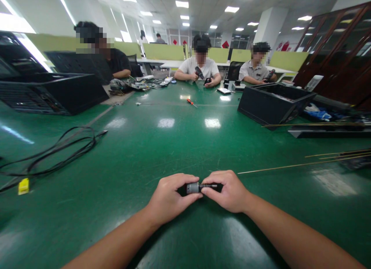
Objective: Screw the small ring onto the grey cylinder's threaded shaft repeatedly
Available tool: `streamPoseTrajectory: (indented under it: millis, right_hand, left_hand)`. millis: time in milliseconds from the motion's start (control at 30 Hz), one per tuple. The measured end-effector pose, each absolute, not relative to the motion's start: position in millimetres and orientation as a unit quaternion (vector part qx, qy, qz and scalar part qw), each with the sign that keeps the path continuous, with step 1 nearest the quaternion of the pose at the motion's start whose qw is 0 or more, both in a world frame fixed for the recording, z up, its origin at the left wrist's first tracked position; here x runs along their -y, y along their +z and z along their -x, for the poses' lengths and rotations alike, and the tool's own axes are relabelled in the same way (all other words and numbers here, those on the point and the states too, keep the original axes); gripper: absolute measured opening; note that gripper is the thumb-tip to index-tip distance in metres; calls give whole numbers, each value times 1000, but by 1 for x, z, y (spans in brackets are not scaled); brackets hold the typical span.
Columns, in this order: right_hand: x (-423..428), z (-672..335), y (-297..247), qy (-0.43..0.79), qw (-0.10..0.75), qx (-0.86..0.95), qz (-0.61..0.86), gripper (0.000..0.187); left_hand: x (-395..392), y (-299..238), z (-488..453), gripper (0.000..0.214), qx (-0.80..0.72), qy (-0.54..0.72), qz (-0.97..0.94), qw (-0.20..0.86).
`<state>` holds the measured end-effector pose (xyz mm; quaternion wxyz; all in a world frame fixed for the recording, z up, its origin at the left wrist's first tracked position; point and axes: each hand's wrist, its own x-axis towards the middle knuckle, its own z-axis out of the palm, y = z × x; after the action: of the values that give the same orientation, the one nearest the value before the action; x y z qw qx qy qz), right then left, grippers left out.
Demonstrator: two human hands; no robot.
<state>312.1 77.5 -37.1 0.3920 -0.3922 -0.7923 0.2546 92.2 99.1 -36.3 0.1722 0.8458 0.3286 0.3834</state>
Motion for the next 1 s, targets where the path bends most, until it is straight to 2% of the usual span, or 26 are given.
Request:
streamPoseTrajectory:
  millis: [1000]
  right_hand:
    - [-78, -314, -41, 268, 393, 783, 401, 8]
  left_hand:
    - [-99, -34, -92, 31, -343, 381, -837, 191]
